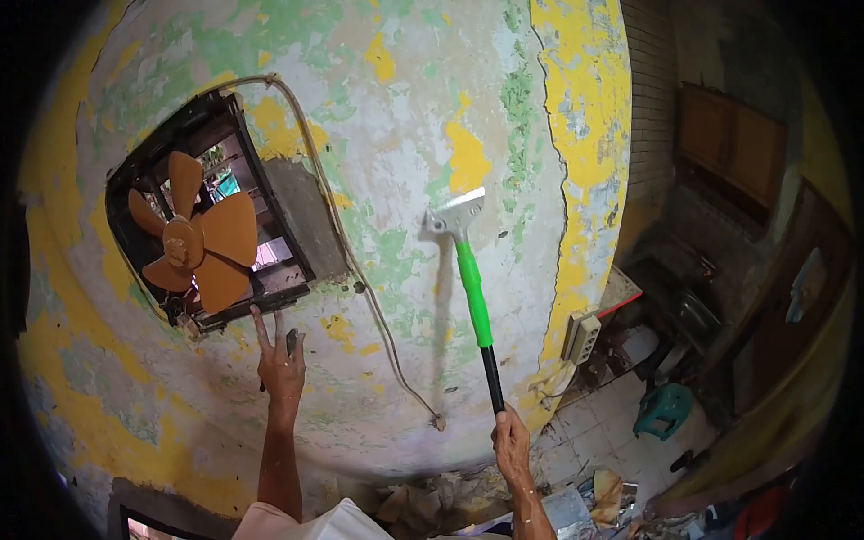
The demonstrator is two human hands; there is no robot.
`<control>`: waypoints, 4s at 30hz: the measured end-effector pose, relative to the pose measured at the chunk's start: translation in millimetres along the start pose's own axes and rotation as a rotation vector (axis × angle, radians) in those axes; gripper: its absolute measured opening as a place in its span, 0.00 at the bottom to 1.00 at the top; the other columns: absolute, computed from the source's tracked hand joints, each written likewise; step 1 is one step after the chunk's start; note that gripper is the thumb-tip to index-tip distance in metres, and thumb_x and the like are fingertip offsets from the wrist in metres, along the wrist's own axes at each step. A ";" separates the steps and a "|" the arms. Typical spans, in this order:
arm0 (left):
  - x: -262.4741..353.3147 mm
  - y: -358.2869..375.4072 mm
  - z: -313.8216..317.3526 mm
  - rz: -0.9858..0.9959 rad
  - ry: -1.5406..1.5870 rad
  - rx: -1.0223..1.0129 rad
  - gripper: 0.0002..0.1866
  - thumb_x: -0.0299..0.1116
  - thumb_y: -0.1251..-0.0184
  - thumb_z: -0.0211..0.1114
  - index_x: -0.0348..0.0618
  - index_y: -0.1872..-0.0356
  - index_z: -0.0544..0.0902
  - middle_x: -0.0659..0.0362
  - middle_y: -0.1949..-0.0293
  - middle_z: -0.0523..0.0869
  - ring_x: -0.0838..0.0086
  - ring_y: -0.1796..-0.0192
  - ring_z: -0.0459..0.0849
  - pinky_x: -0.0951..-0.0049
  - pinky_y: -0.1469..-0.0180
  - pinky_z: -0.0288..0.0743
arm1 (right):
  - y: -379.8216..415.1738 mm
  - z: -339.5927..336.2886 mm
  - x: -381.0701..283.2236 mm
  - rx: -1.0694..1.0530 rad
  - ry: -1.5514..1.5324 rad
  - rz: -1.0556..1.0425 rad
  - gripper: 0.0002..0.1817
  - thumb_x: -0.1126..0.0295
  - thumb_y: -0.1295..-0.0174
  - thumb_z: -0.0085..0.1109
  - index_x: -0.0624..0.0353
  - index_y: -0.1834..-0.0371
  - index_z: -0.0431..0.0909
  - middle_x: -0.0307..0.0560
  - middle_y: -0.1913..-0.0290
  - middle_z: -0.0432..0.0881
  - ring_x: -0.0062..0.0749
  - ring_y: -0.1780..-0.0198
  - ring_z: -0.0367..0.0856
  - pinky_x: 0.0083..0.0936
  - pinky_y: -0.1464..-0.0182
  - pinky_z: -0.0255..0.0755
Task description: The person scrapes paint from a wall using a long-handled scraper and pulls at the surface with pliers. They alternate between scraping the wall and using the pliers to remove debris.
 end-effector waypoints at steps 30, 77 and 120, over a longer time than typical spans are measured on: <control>2.5 -4.4 -21.0 -0.165 0.095 -0.281 0.37 0.28 0.26 0.72 0.49 0.18 0.70 0.43 0.13 0.57 0.44 0.33 0.86 0.57 0.51 0.89 | 9.9 -27.4 -38.2 0.157 0.446 -0.213 0.26 0.63 0.15 0.51 0.58 0.19 0.72 0.56 0.65 0.85 0.37 0.67 0.79 0.37 0.62 0.75; 7.5 -4.2 -23.9 -0.208 0.077 -0.281 0.36 0.31 0.28 0.73 0.48 0.19 0.73 0.46 0.12 0.55 0.48 0.22 0.75 0.57 0.47 0.91 | -12.3 9.9 -3.3 0.100 0.235 -0.354 0.25 0.62 0.14 0.51 0.56 0.19 0.72 0.49 0.74 0.74 0.28 0.73 0.69 0.32 0.69 0.67; 248.2 -264.9 8.3 -0.001 0.004 0.143 0.35 0.48 0.18 0.65 0.62 0.15 0.67 0.47 0.13 0.58 0.50 0.63 0.93 0.61 0.69 0.86 | -145.5 -195.5 -93.0 0.280 0.306 -0.472 0.23 0.64 0.15 0.51 0.70 0.27 0.76 0.58 0.44 0.89 0.33 0.49 0.81 0.33 0.41 0.76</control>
Point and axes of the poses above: each hand's wrist, its own y-axis away from the middle knuckle, its own z-axis out of the palm, x = y × z, the point moved 4 cm from there along -y, towards the middle knuckle
